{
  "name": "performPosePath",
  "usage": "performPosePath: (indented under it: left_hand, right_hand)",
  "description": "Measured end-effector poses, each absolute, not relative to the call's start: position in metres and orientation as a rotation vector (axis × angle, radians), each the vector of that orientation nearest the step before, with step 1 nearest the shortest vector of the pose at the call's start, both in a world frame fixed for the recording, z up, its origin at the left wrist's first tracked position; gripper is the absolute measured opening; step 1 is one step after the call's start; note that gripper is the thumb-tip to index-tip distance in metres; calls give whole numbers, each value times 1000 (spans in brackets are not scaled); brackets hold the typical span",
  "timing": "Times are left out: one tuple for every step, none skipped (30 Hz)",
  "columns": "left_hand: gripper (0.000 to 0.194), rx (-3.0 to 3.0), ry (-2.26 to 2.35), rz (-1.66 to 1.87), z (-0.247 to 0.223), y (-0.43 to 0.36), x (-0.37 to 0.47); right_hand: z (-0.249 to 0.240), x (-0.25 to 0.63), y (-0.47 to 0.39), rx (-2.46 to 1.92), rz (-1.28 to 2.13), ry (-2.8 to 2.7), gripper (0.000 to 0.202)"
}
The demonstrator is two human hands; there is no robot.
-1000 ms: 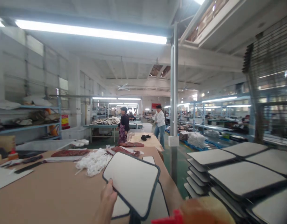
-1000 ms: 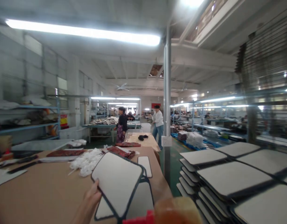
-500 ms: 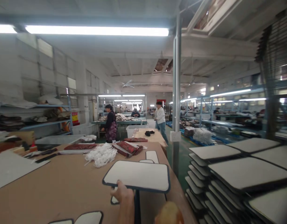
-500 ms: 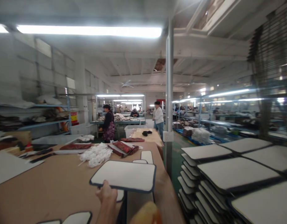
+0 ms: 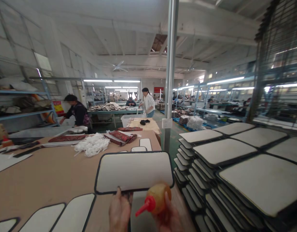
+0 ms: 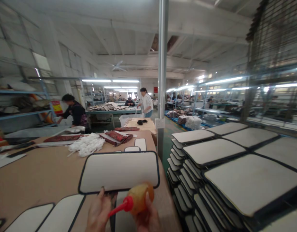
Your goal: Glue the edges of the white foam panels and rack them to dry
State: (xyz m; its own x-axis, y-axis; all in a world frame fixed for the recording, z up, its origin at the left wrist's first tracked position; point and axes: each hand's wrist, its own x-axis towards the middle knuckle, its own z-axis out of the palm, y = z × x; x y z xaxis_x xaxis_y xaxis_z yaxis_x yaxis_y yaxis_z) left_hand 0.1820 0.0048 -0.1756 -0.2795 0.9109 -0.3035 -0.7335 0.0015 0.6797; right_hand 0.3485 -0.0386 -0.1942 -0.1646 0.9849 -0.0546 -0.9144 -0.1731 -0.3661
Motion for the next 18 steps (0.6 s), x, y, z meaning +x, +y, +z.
performPosePath:
  left_hand:
    - [29, 208, 896, 1622, -176, -3, 185]
    - [27, 159, 887, 1610, -178, -10, 188]
    - [25, 110, 878, 1593, -182, -17, 191]
    - [25, 64, 867, 1582, -188, -23, 193]
    - [25, 22, 854, 1577, -195, -28, 195]
    - [26, -12, 839, 1574, -203, -32, 196]
    - [27, -33, 822, 1569, -213, -35, 197]
    - [27, -42, 803, 1559, -224, -37, 198]
    - [27, -43, 783, 1536, -235, -38, 198]
    - [26, -41, 767, 1497, -245, -39, 197]
    - [24, -45, 753, 1446, -254, -38, 196]
    - [22, -53, 741, 1396, -261, -37, 195]
    - [21, -70, 734, 1355, -267, -35, 195]
    - [19, -88, 728, 1329, -270, -34, 194]
    - [17, -96, 716, 1322, -271, -33, 194]
    - [16, -98, 703, 1328, -271, -34, 194]
    - [17, -101, 700, 1313, -271, -37, 195]
    - [19, -88, 718, 1270, -271, -42, 195]
  right_hand:
    - [-197, 352, -38, -306, 1744, -226, 38]
    - [-200, 355, -38, -292, 1751, -178, 38]
    - [-202, 357, -39, -285, 1743, -148, 38]
    - [-203, 358, -40, -287, 1727, -136, 38]
    - [-204, 359, -42, -289, 1723, -122, 39]
    - [-204, 359, -43, -292, 1724, -110, 41]
    - [-205, 360, -44, -296, 1723, -100, 41]
    - [-205, 360, -45, -300, 1721, -92, 41]
    - [-206, 360, -45, -303, 1717, -86, 41]
    - [-207, 360, -44, -306, 1714, -82, 40]
    - [-208, 360, -43, -308, 1710, -80, 39]
    - [-211, 359, -42, -311, 1707, -79, 38]
    - [-213, 357, -40, -316, 1704, -79, 38]
    - [-216, 356, -39, -322, 1699, -78, 37]
    - [-218, 354, -38, -330, 1692, -77, 36]
    - [-221, 353, -36, -338, 1682, -75, 35]
    - [-223, 352, -35, -346, 1670, -74, 35]
    - [-224, 352, -34, -353, 1657, -73, 34]
